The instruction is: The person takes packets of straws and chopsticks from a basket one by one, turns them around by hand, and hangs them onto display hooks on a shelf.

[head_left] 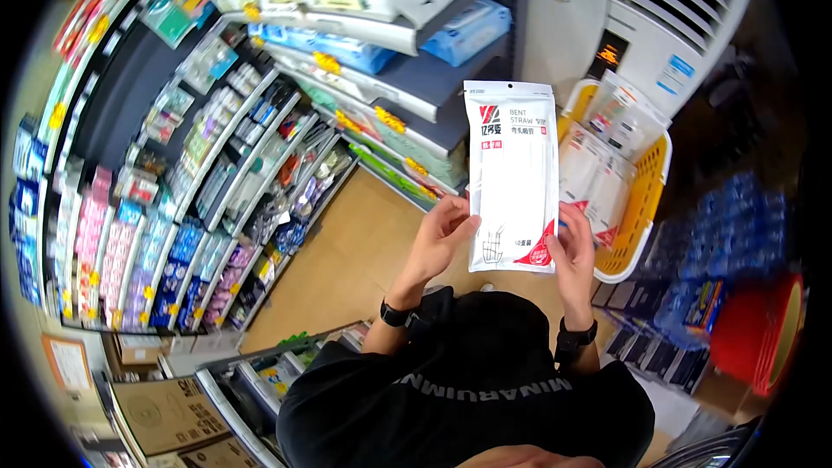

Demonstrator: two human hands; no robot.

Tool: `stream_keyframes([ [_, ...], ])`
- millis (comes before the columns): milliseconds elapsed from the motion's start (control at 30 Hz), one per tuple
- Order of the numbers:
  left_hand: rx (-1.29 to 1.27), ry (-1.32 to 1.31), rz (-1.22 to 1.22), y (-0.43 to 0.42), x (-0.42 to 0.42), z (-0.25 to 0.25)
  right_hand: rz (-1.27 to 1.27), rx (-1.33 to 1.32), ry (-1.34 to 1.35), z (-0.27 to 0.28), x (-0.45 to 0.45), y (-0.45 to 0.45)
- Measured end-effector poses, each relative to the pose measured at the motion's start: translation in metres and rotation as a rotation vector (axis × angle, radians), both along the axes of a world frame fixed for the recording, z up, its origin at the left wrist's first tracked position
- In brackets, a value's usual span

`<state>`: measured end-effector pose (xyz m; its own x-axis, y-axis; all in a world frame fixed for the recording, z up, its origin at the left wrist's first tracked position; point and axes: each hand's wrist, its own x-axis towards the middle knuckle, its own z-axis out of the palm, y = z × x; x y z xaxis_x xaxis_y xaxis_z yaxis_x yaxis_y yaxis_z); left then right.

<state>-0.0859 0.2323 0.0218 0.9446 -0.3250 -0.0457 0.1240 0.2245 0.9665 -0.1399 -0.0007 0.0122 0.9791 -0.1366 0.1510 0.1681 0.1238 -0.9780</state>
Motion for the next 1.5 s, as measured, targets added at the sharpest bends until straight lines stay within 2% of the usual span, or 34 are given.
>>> stream_keyframes([
  [367, -0.015, 0.023, 0.411, 0.108, -0.041, -0.004, 0.417, 0.080, 0.050, 0.008, 0.051, 0.107],
  [767, -0.016, -0.069, 0.856, 0.241, -0.074, 0.003, 0.780, 0.084, 0.078, 0.020, 0.095, 0.269],
  [1200, 0.031, -0.105, 1.003, 0.389, -0.074, -0.002, 0.881, 0.085, 0.012, 0.020, 0.119, 0.428],
  [1500, 0.012, -0.096, 0.979, 0.447, -0.069, -0.009, 0.862, 0.080, 0.014, 0.015, 0.123, 0.482],
])
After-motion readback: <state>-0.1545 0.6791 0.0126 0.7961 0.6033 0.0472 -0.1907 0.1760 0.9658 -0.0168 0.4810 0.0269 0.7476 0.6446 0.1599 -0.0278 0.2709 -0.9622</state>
